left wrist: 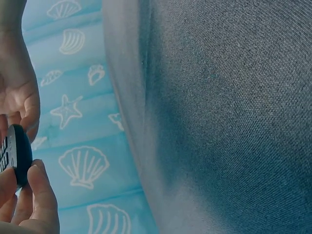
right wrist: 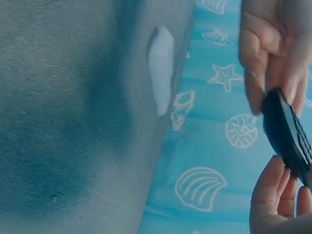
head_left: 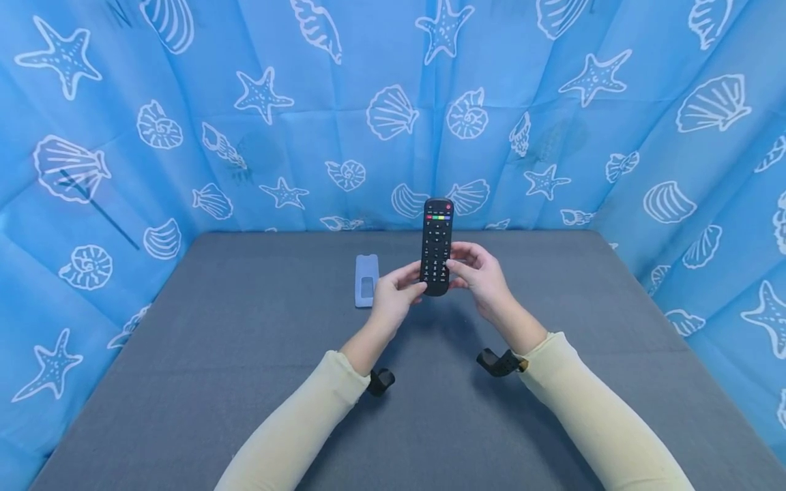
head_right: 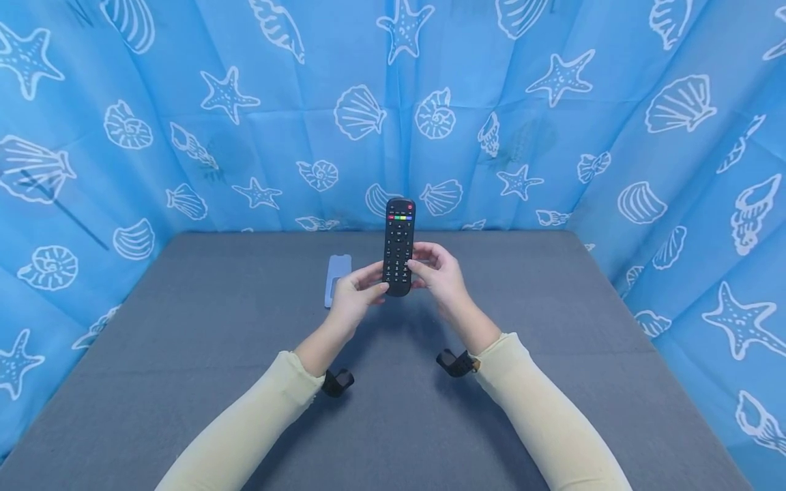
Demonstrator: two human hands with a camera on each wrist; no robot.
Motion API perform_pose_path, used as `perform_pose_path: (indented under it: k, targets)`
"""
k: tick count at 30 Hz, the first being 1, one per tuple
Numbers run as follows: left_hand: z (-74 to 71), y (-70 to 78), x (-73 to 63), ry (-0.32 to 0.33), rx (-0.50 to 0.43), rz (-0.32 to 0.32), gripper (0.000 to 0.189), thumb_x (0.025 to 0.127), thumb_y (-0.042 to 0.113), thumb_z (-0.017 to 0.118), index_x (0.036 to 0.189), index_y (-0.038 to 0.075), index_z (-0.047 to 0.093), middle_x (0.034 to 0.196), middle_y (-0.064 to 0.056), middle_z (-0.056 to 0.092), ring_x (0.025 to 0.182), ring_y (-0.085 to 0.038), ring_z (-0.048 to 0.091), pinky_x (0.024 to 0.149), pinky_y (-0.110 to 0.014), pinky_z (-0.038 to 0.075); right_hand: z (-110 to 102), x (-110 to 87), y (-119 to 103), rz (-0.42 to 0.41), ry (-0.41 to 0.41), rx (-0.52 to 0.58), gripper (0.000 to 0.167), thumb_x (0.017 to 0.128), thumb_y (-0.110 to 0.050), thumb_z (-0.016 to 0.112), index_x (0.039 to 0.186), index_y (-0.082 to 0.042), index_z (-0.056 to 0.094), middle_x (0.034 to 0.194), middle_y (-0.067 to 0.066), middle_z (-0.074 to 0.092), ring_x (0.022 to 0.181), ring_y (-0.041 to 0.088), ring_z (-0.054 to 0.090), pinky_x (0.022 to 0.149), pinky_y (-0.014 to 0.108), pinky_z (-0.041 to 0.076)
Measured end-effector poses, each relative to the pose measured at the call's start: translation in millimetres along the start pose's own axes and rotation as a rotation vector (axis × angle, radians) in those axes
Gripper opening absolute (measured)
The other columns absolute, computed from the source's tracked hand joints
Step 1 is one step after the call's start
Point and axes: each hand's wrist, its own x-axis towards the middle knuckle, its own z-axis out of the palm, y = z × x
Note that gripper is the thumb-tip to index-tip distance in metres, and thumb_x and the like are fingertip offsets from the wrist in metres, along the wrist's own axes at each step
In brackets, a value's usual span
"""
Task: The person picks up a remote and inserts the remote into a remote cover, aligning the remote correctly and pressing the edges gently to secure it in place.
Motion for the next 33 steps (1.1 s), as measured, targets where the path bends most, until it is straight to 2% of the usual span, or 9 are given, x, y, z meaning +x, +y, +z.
perform_pose_path:
  k: [4, 11, 19, 26, 33]
  targets:
    - [0.6, 0.3, -0.9, -0.011, -0.005, -0.009, 0.038, 0.091, -0.002, 0.064, 0.128, 0.006, 0.063, 0.120, -0.012, 0.066, 0.104, -0.023, 0.066, 0.077, -0.032, 0.055, -3.0, 3.7, -4.4, -0.014, 0.013, -0.007, 0.038, 0.099, -0.006, 0.055, 0.133, 0.006, 0.046, 0.105, 0.002, 0.053, 0.085, 0.010, 0.057, 0.069, 0.025, 0.053]
    - [0.4, -1.7, -0.8, -0.003, -0.008, -0.006, 0.037, 0.091, -0.002, 0.064, 0.127, 0.006, 0.064, 0.119, -0.011, 0.067, 0.103, -0.022, 0.066, 0.075, -0.032, 0.056, -1.9, 9.4, -11.3, 0.006, 0.016, -0.033, 0.041, 0.101, -0.015, 0.054, 0.136, 0.003, 0.046, 0.106, 0.002, 0.054, 0.088, 0.012, 0.056, 0.071, 0.026, 0.053]
    - [-1.2, -0.5, -2.9, -0.004, -0.012, -0.031, 0.037, 0.092, -0.001, 0.064, 0.127, 0.008, 0.064, 0.121, -0.010, 0.066, 0.104, -0.021, 0.066, 0.077, -0.032, 0.055, -0.4, 12.6, -14.3, 0.010, 0.020, -0.041, 0.042, 0.101, -0.015, 0.053, 0.138, 0.002, 0.044, 0.108, 0.002, 0.054, 0.088, 0.013, 0.056, 0.069, 0.027, 0.054]
    - [-1.1, -2.9, -4.7, -0.014, 0.011, -0.002, 0.038, 0.093, 0.000, 0.062, 0.130, 0.006, 0.062, 0.122, -0.013, 0.065, 0.106, -0.024, 0.065, 0.078, -0.033, 0.055, 0.2, 13.4, -14.1, 0.006, 0.022, -0.059, 0.042, 0.101, -0.016, 0.054, 0.137, 0.003, 0.045, 0.106, 0.002, 0.056, 0.086, 0.012, 0.058, 0.065, 0.027, 0.055]
    - [2.0, -3.6, -5.0, -0.032, 0.030, 0.011, 0.042, 0.094, 0.011, 0.065, 0.135, 0.006, 0.057, 0.122, -0.013, 0.063, 0.102, -0.023, 0.064, 0.078, -0.033, 0.053, 2.3, 14.4, -13.2, 0.028, 0.043, -0.053, 0.040, 0.101, -0.014, 0.052, 0.137, 0.003, 0.045, 0.108, 0.003, 0.055, 0.084, 0.011, 0.059, 0.063, 0.027, 0.056]
